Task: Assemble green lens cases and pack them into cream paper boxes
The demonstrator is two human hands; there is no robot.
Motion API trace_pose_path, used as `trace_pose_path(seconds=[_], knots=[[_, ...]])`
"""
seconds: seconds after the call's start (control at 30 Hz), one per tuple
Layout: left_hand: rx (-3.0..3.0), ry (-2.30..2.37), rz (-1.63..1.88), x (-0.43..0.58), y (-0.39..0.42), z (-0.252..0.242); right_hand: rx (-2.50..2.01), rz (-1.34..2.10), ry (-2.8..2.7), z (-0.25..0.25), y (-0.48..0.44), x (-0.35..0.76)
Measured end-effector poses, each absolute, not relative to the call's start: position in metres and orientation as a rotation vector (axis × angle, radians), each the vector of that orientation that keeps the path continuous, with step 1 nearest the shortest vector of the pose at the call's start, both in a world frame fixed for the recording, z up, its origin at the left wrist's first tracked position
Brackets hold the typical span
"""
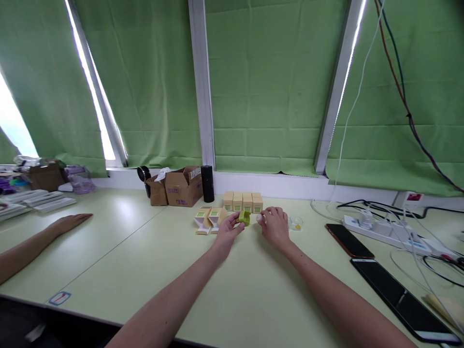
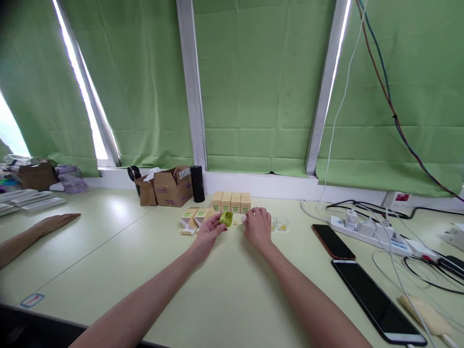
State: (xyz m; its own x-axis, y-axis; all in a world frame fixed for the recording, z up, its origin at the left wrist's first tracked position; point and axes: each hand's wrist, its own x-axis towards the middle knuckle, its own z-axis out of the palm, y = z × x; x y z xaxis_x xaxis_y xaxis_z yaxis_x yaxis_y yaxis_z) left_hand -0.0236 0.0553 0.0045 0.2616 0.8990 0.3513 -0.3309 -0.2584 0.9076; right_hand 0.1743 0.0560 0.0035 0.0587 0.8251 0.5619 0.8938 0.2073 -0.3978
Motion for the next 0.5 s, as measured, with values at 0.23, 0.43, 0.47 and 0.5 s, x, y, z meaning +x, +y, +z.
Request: trace_pose_path(seconds=[0.23,0.43,0.47,0.5], knots=[[1.302,0.592,1.36,-0.023,0.054,0.004,-1.135,0.732,-1.259,0.005,0.029,0.182],[1.352,0.586,1.346,-0.021,0.053,0.002,-0.783,1.256,-0.96,0.004,-0.001,0.18],[1.364,0.581,1.344,-0.021,0.052,0.003,-0.764,1.284,-0.972,0.006,-0.004,0.178],[1.375,0.577,1.343,-0.021,0.052,0.003,-0.748,1.303,-0.981,0.008,-0.007,0.177]])
